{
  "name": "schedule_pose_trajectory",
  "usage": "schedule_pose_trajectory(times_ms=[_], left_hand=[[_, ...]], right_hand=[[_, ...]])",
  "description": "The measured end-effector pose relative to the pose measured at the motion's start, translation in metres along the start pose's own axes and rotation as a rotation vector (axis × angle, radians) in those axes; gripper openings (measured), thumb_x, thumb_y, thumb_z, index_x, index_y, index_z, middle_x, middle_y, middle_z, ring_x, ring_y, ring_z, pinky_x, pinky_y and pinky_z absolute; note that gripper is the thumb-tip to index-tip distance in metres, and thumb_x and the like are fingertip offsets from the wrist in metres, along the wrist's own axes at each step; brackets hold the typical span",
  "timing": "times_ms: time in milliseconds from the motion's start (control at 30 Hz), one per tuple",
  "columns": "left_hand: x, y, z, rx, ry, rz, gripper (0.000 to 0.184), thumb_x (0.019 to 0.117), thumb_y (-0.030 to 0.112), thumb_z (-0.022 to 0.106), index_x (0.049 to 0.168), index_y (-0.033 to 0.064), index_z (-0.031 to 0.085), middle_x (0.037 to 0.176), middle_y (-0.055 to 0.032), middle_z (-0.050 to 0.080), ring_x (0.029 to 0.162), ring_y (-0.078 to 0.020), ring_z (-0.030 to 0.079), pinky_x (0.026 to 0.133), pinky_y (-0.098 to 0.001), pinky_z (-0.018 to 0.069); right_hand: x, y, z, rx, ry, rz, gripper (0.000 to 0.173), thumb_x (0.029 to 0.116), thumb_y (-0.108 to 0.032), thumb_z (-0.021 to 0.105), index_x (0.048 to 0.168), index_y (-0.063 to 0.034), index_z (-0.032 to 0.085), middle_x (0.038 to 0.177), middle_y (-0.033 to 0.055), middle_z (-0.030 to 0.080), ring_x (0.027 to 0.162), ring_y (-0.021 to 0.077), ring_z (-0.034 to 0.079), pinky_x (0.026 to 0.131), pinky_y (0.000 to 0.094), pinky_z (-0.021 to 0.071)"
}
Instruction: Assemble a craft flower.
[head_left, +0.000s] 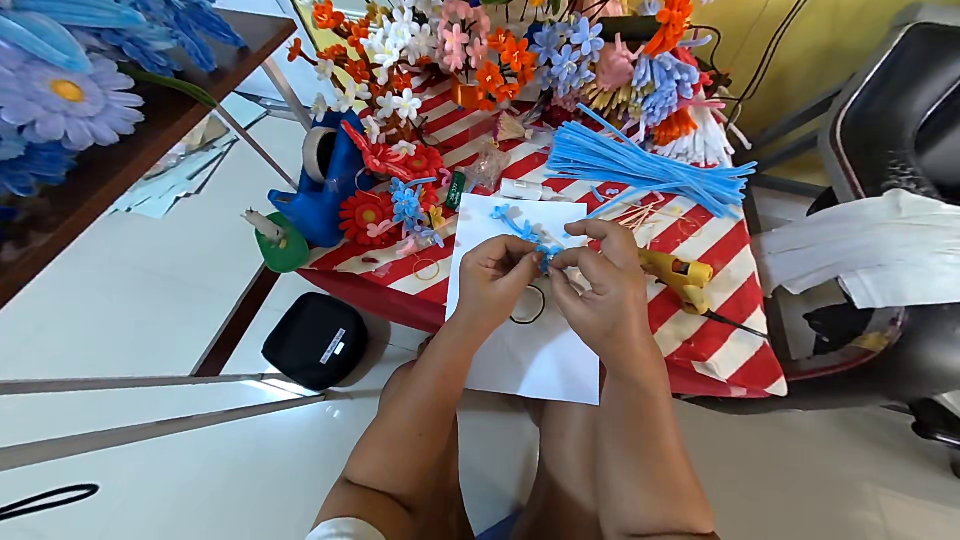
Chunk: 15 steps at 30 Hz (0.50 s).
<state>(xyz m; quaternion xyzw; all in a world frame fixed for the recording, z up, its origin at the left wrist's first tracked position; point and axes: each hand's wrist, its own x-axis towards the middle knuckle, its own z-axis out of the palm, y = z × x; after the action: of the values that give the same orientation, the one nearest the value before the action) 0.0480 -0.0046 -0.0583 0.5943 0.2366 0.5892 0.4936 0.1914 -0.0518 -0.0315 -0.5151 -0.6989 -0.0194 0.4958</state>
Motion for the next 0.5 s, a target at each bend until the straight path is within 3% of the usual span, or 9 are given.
schedule_pose_trajectory(times_ms=[233, 400, 500], left_hand=[[0.0001, -0.001, 0.0002, -0.012, -0.001, 0.004, 0.01, 0.0906, -0.005, 0.064, 0.094, 0.0029, 0.069, 0.079, 0.0034, 0.071, 0.068, -0.0028, 0.067, 0.066, -0.0223, 0.0591], [0.0004, -0.0039, 0.0005, 0.052, -0.005, 0.049, 0.007, 0.0894, -0.005, 0.065, 0.094, -0.0005, 0.069, 0.08, 0.0012, 0.071, 0.07, -0.0035, 0.068, 0.067, -0.0233, 0.0603], [0.001, -0.0056, 0.0004, 0.098, -0.018, 0.09, 0.005, 0.0894, -0.004, 0.065, 0.093, -0.002, 0.069, 0.08, -0.0002, 0.07, 0.069, -0.0032, 0.067, 0.067, -0.023, 0.0602]], right_hand=[[0.0002, 0.0, -0.0055, 0.002, -0.037, -0.023, 0.01, 0.0876, -0.012, 0.069, 0.079, -0.0081, 0.072, 0.122, 0.0165, 0.064, 0.121, 0.0308, 0.056, 0.101, 0.0477, 0.0435], [-0.0001, 0.0015, -0.0055, 0.112, 0.063, 0.028, 0.007, 0.0887, -0.008, 0.065, 0.084, -0.0047, 0.068, 0.12, 0.0144, 0.064, 0.115, 0.0181, 0.058, 0.095, 0.027, 0.0496], [0.0001, 0.0038, -0.0061, 0.114, 0.032, 0.01, 0.009, 0.0918, -0.005, 0.062, 0.091, -0.0042, 0.071, 0.123, 0.0161, 0.061, 0.119, 0.0202, 0.056, 0.098, 0.029, 0.0491]])
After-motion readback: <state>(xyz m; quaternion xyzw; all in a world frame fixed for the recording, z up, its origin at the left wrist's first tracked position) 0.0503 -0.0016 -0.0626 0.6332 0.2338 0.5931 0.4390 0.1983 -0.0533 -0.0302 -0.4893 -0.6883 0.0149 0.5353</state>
